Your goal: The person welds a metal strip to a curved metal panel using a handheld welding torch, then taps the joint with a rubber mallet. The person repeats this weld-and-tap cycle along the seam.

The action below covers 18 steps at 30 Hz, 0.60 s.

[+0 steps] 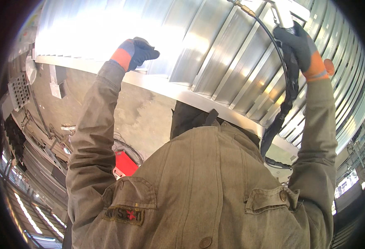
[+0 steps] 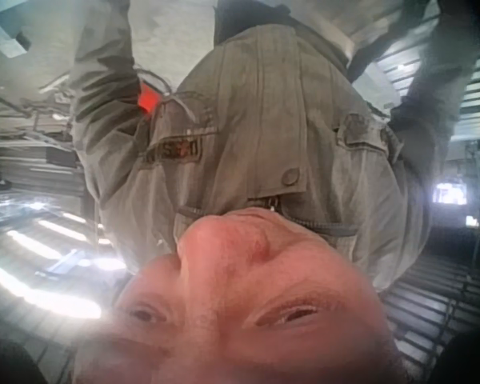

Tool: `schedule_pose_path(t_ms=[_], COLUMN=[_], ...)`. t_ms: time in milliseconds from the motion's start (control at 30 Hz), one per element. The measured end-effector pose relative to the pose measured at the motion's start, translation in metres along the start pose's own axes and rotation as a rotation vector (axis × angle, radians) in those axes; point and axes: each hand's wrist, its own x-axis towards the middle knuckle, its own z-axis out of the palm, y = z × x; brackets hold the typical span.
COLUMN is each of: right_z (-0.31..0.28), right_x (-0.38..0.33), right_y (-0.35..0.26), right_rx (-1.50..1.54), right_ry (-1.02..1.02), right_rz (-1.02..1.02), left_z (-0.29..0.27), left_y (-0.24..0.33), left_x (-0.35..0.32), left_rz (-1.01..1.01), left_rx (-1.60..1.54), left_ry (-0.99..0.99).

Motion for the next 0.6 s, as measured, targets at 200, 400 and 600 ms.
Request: schedule_pose_path(t_ms=[200, 400, 600], right_z=[-0.011, 0.051, 0.085], right_x=[-0.043, -0.067, -0.070], right_y=[-0.073, -0.113, -0.123], right_rx=[-0.007, 0.125, -0.259], right_ry=[-0.241, -0.256, -0.535], right_rz=[-0.137, -0.039, -0.299], left_z=[-0.005, -0.006, -0.006], left_y=[0.012, 0.007, 0.006], left_x=[0.011, 0.015, 0.012], left_rz=[-0.094, -0.087, -0.011], left_rx=[0.127, 0.102, 0.127], left_ry=[-0.078, -0.075, -0.071])
